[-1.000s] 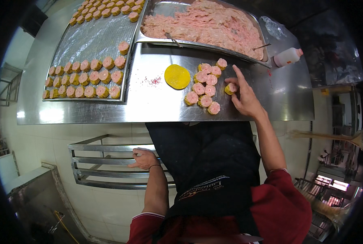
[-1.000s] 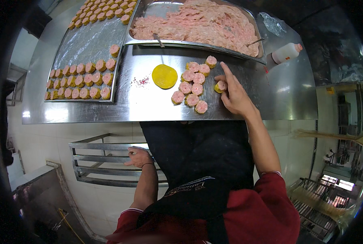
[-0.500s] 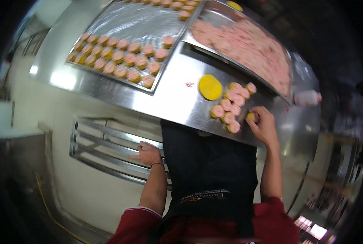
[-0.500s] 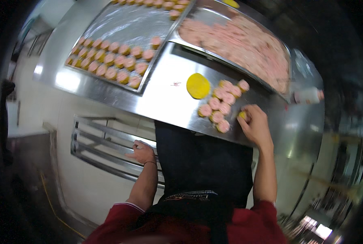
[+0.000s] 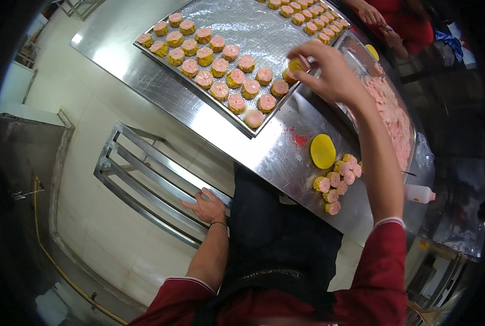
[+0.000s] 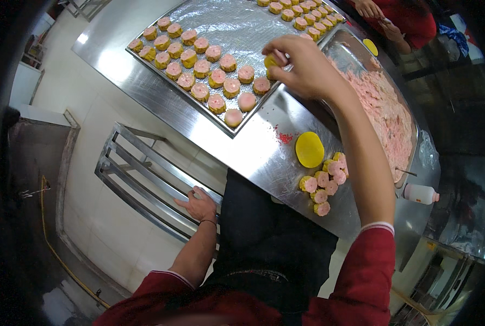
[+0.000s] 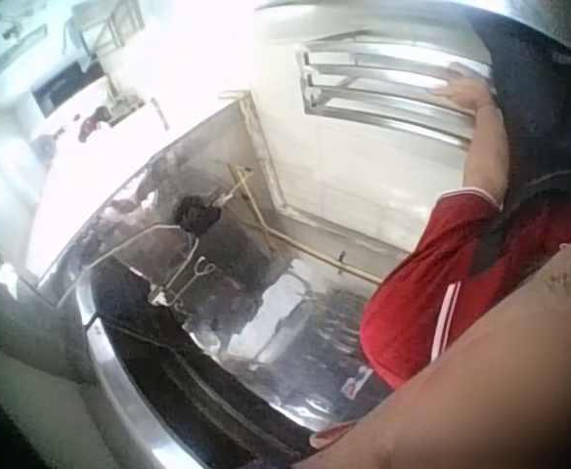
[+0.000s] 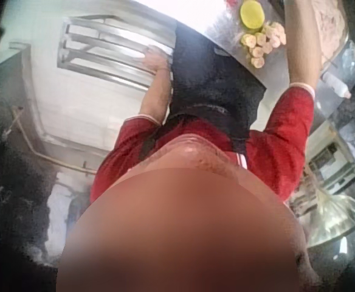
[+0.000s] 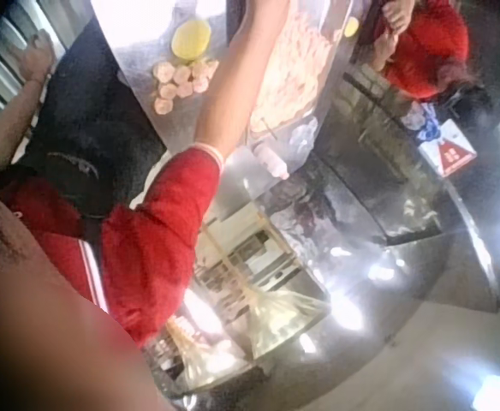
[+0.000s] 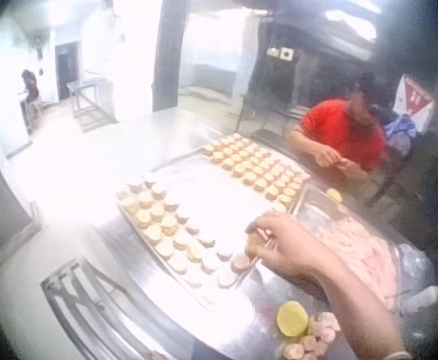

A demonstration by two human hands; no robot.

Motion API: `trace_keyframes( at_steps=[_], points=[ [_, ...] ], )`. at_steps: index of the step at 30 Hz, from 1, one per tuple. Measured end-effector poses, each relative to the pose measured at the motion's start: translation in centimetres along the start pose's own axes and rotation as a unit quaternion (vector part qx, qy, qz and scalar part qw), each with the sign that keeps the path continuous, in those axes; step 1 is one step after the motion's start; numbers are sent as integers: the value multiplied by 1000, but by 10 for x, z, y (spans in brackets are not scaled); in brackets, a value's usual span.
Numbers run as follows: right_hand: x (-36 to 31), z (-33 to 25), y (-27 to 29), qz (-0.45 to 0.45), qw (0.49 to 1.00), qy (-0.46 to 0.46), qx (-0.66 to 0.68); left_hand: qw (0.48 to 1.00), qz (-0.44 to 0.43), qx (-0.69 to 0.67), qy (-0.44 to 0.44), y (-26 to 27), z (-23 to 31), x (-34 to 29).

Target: The person scoops pink paste onto yellow discs, shapes it with a small spatula, and places the assembled items onto a metal tray. The person repeats this process multiple times, arranging the finished items in rows on the tray.

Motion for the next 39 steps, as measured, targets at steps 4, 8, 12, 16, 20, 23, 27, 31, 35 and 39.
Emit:
trace_keyframes(
  at_steps=[4,8,12,16,20,23,27,31,35,39],
  points=[
    [62,40,-49,-69,996,-10,-63,1000,-15,0,12,-3,-2,1],
    [73,58,-87,-145,985,-15,-97,1000,-13,0,5,-4,-2,1],
    [71,57,-91,-142,982,12,-122,1000,0,-10,-4,-1,-1,-1],
    [71,54,-88,-128,986,32,-103,1000,-11,-11,3,-3,-1,0],
    [74,58,-95,-164,973,11,-161,1000,-13,-15,-3,-6,-7,3],
    [63,52,-69,-112,980,-16,-165,998,13,7,-60,-7,-3,3],
    [-17,26,30,-7,1000,-25,-10,996,40,6,-75,-10,-2,5],
    [-143,-19,71,-52,994,-94,-6,998,1,0,-56,-11,-2,7],
    [-273,17,35,-162,905,-391,48,998,5,-2,-56,-6,2,3],
    [-355,59,-6,-19,864,-502,38,999,-11,-8,-46,-6,2,3]
  ],
)
Point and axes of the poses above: each hand's wrist, its own x-axis towards the middle knuckle, its own y-axis out of the back of the hand, z = x × y, the point moved 9 cm from there along x, towards the middle knuckle, and after that the axes turned 6 degrees about -z, right-handed, at the moved point
